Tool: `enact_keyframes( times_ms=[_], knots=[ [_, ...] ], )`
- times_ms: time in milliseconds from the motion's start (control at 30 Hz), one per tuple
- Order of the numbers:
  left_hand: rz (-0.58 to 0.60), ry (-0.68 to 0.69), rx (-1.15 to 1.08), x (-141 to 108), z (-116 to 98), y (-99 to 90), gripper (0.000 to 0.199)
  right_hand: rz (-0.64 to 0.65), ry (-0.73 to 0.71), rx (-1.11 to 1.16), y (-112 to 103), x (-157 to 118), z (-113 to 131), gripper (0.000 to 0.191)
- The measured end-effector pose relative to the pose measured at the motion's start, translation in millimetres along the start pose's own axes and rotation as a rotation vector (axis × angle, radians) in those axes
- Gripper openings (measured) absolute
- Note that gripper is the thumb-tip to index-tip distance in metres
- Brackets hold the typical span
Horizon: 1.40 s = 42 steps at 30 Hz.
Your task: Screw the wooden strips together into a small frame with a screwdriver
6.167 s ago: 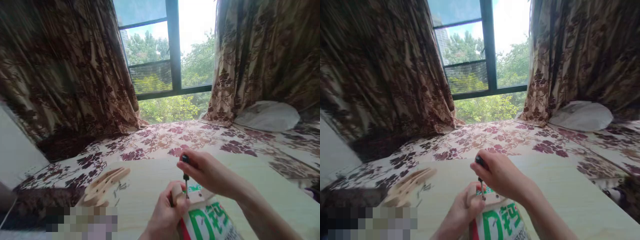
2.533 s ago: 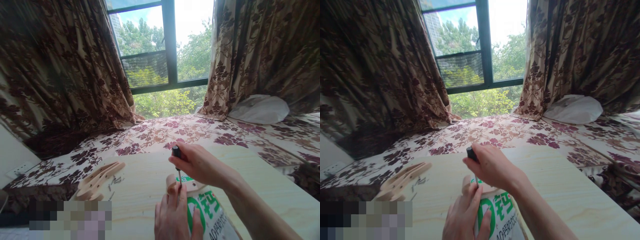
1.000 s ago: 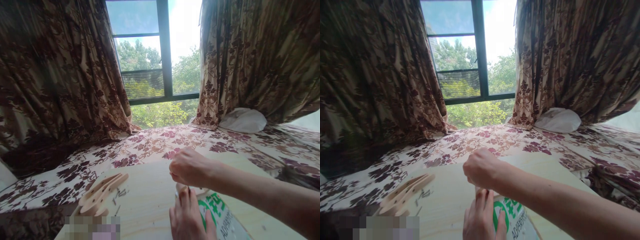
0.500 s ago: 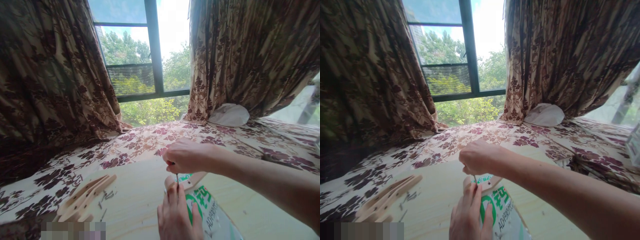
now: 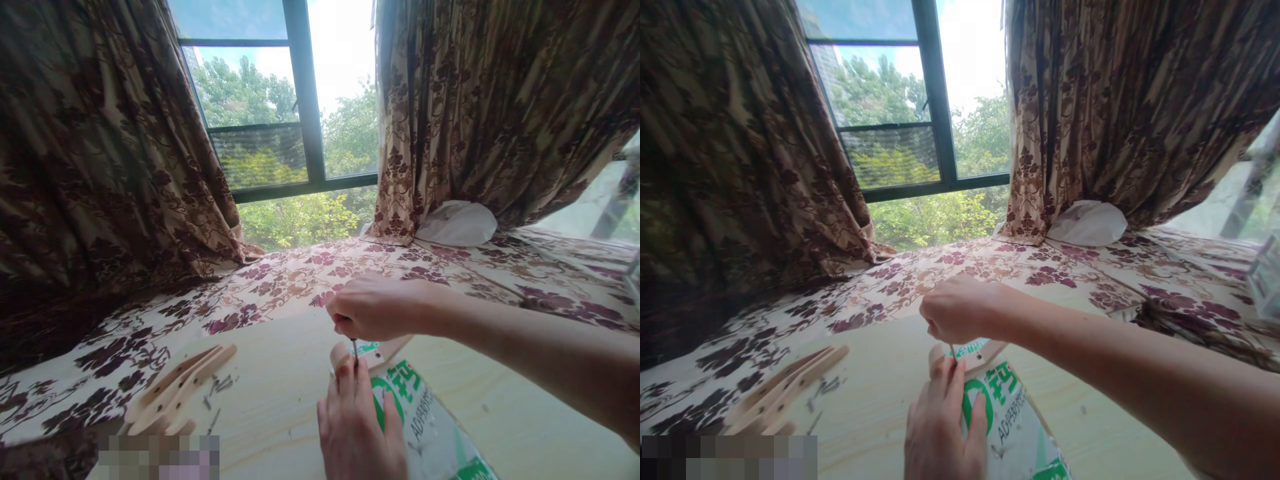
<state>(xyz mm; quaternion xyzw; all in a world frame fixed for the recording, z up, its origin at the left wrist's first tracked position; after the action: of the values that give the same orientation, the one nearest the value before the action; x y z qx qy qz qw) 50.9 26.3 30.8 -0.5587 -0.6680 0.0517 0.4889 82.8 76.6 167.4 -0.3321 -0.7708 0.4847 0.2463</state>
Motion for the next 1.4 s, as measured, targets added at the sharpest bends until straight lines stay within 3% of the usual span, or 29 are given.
enact_keyframes(
  times_ms=[167, 400, 633, 833, 1133, 1400],
  knots=[
    [-0.014, 0.004, -0.009, 0.1, -0.9, -1.8, 0.04, 0.014, 0.086, -0.009, 5.3, 5.3, -4.6, 0.024],
    [0.007, -0.014, -0.003, -0.3, -2.6, -1.3, 0.041, 0.068, -0.044, 0.059, 0.6, -5.0, 0.2, 0.021],
    [0.037, -0.026, 0.008, 2.0, -3.8, -1.5, 0.041, 0.058, 0.033, 0.119, 8.9, -4.2, -12.1, 0.024],
    [0.056, -0.038, 0.034, 2.3, -4.9, -1.6, 0.04, 0.117, -0.035, 0.107, -2.4, -9.9, -6.0, 0.018],
    [0.062, -0.049, -0.002, 3.4, -5.4, -2.3, 0.04, 0.104, 0.008, 0.105, 6.1, -5.5, -9.5, 0.021],
    [0.046, -0.038, -0.007, 0.7, -3.3, -1.3, 0.04, 0.085, -0.059, 0.141, 0.2, -4.8, -3.7, 0.021]
  ],
)
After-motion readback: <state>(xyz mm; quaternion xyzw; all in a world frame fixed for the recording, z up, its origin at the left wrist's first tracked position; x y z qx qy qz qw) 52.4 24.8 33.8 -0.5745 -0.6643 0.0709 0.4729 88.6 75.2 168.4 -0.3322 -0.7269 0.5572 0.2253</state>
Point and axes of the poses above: each hand's wrist, its own x-axis towards the middle knuckle, its own y-axis out of the palm, z = x × y, the point moved 9 cm from there along x, towards the middle knuckle, and after that the axes turned 15 degrees about -x, right-handed, at the moved point
